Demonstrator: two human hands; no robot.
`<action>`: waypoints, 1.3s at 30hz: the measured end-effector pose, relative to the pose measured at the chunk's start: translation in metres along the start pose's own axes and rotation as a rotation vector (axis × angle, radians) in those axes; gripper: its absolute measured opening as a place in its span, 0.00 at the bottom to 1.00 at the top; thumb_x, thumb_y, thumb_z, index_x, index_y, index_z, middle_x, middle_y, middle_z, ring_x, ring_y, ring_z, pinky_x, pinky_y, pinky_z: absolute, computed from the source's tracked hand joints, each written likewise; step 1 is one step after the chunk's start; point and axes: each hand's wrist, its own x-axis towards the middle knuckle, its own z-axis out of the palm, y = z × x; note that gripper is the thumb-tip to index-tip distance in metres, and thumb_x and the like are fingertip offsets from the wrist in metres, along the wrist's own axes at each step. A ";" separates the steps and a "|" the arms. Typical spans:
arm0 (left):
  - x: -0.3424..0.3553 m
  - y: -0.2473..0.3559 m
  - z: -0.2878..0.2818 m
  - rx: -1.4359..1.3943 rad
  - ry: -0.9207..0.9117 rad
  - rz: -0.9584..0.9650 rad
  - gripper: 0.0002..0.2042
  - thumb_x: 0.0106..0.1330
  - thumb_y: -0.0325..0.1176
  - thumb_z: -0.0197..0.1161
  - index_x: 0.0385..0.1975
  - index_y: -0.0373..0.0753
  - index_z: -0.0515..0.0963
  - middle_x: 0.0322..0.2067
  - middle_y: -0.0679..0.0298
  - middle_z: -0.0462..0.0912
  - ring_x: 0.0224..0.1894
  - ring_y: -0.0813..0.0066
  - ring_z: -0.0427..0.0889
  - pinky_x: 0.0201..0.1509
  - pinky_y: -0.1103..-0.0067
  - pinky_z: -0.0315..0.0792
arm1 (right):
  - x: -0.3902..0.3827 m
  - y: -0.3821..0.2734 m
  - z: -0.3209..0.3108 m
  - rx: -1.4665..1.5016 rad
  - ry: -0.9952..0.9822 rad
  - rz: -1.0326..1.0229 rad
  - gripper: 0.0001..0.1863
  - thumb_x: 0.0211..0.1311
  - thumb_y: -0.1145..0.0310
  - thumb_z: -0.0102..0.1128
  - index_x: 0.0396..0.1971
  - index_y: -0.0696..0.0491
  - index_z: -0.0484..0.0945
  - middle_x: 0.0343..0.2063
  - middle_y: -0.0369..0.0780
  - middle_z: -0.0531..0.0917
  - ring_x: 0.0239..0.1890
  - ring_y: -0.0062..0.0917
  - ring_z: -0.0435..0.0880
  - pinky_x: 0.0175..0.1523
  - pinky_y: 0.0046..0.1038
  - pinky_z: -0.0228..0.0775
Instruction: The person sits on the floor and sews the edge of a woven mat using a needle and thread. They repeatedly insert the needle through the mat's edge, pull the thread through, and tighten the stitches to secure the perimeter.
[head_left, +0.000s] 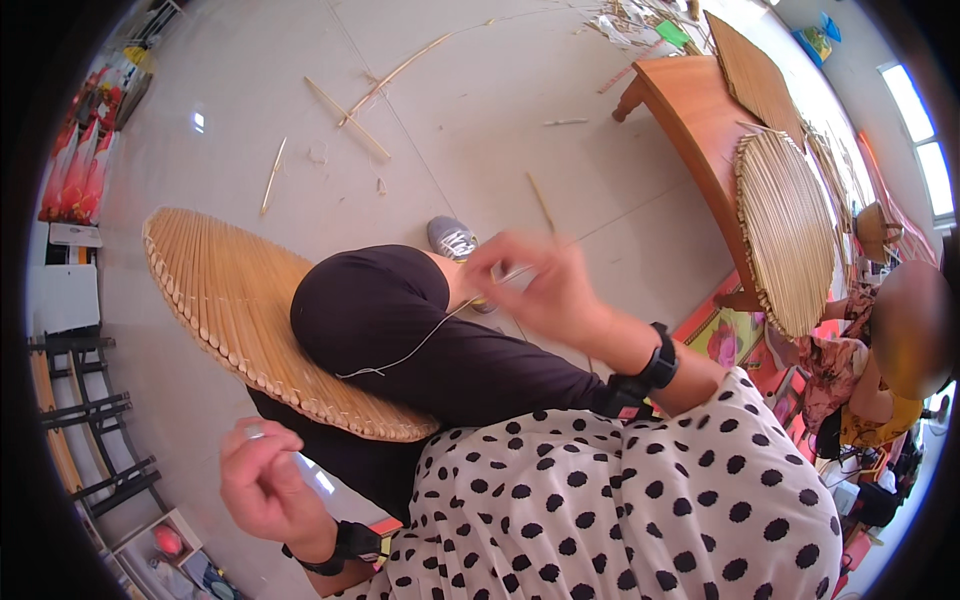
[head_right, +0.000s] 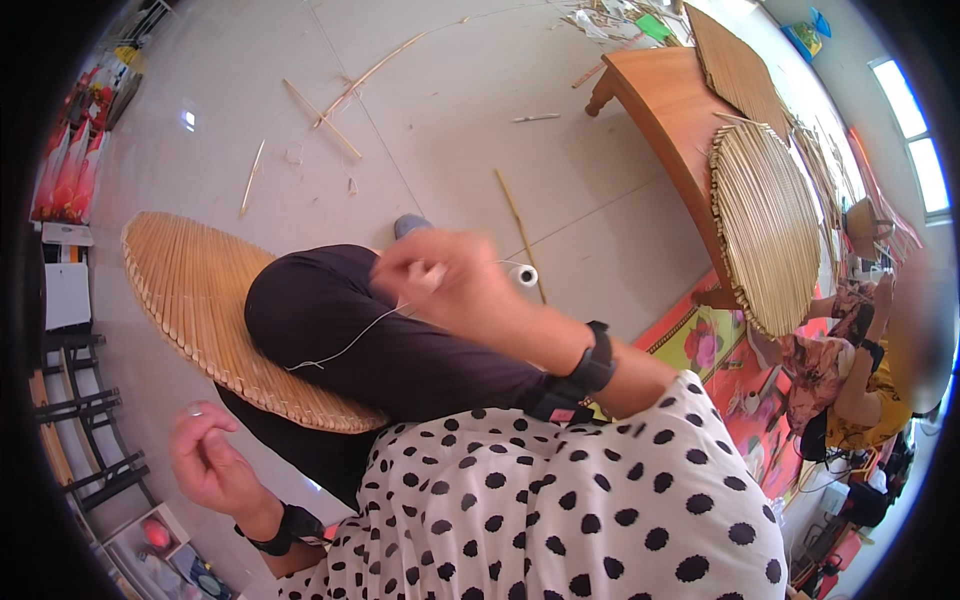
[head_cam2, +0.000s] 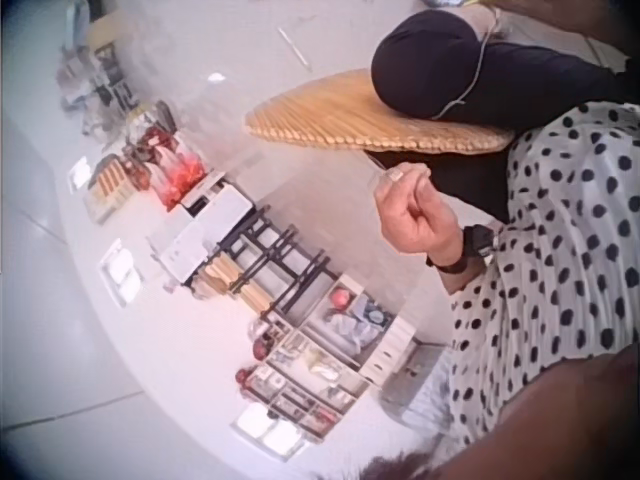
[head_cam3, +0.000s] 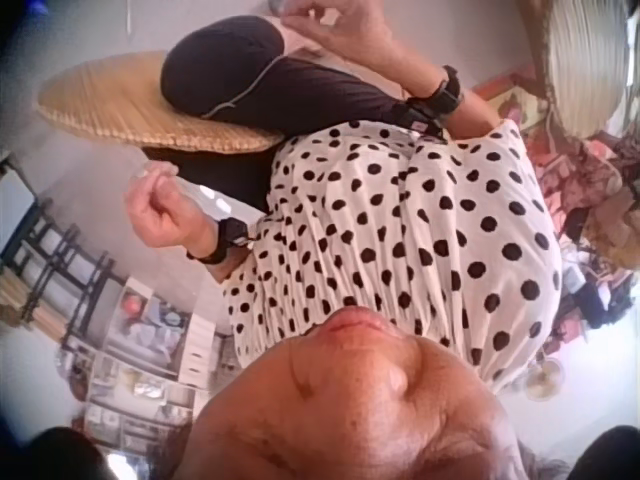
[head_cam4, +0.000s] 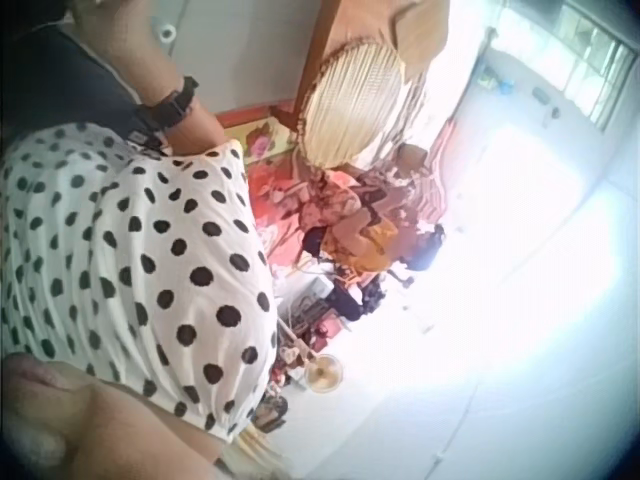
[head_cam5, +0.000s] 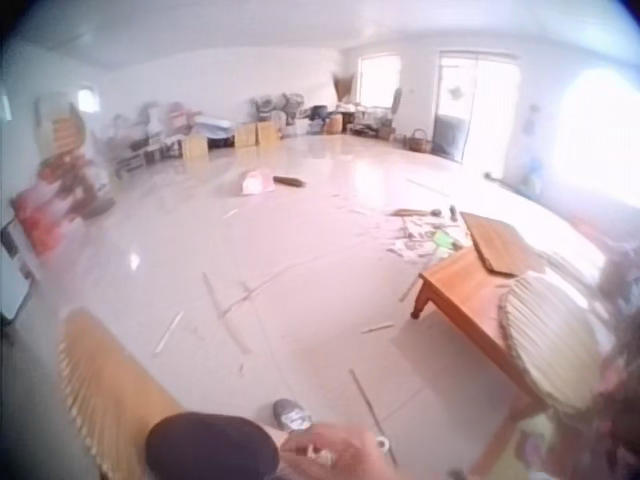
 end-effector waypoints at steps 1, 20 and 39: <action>-0.002 -0.008 -0.003 0.011 0.047 0.039 0.05 0.72 0.27 0.56 0.38 0.31 0.73 0.25 0.58 0.75 0.27 0.68 0.73 0.31 0.75 0.69 | -0.002 0.024 -0.009 -0.180 0.172 -0.044 0.02 0.59 0.78 0.67 0.31 0.56 0.84 0.28 0.35 0.87 0.29 0.15 0.82 0.37 0.20 0.75; -0.072 -0.090 -0.023 0.153 0.200 -0.421 0.04 0.72 0.24 0.56 0.40 0.30 0.76 0.32 0.63 0.78 0.29 0.81 0.73 0.34 0.84 0.70 | -0.137 0.273 -0.081 -0.202 0.626 0.961 0.08 0.60 0.68 0.67 0.36 0.54 0.87 0.25 0.35 0.87 0.29 0.17 0.86 0.39 0.22 0.76; -0.076 -0.090 -0.016 0.140 0.235 -0.459 0.04 0.73 0.23 0.55 0.38 0.30 0.76 0.28 0.64 0.77 0.27 0.82 0.72 0.33 0.85 0.68 | -0.133 0.289 -0.060 -0.829 0.428 0.762 0.05 0.58 0.61 0.67 0.31 0.43 0.87 0.31 0.37 0.86 0.35 0.35 0.85 0.42 0.34 0.76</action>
